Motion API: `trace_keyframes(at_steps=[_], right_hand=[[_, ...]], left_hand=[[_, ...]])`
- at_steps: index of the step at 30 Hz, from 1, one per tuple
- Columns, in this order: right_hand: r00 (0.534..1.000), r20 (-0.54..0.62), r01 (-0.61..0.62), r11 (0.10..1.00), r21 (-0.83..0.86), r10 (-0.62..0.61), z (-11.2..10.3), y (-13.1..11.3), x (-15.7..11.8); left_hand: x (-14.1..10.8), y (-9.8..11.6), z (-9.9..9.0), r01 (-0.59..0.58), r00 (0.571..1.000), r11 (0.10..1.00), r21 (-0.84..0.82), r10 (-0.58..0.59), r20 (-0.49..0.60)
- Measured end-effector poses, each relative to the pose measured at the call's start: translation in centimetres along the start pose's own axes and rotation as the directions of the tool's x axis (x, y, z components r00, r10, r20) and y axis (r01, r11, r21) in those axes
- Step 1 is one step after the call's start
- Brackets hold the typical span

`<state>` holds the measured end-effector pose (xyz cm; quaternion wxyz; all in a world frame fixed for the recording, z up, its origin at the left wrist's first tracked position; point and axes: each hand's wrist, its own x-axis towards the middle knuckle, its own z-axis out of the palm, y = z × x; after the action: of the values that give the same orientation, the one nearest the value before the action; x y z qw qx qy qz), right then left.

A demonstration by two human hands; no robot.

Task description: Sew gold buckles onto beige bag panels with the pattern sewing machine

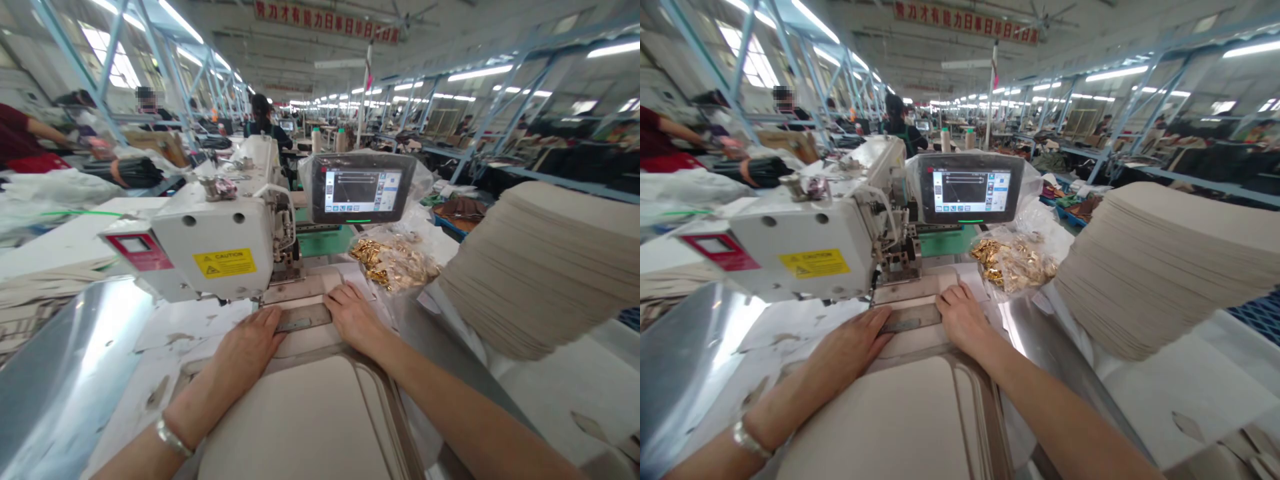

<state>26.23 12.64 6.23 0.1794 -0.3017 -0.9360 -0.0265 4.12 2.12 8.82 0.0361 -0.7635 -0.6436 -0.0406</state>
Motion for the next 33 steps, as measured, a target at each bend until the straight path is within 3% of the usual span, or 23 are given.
trace_keyframes(at_steps=[5,10,20,26,33], right_hand=[[1.0,-0.006,-0.013,1.0,0.011,0.013,0.2,-0.1,0.0],[0.996,-0.079,-0.021,0.991,0.134,0.032,0.3,0.2,-0.2],[0.981,-0.195,0.035,0.956,0.29,0.024,0.5,1.1,-0.7],[0.987,-0.153,0.014,0.945,0.325,0.038,0.3,1.3,-0.7],[0.996,-0.09,0.027,0.951,0.308,0.001,0.2,-0.5,0.6]], left_hand=[[-0.6,-0.4,1.5,0.005,0.996,0.994,0.109,0.004,-0.086],[-0.7,-0.9,2.5,0.012,0.986,0.987,0.158,0.015,-0.166],[-0.6,-0.3,0.5,0.021,0.999,0.983,0.181,-0.013,-0.048],[-0.6,-0.3,0.0,0.041,0.999,0.985,0.169,-0.04,-0.007],[-1.6,-1.6,-1.0,0.109,0.989,0.978,0.177,-0.124,0.079]])
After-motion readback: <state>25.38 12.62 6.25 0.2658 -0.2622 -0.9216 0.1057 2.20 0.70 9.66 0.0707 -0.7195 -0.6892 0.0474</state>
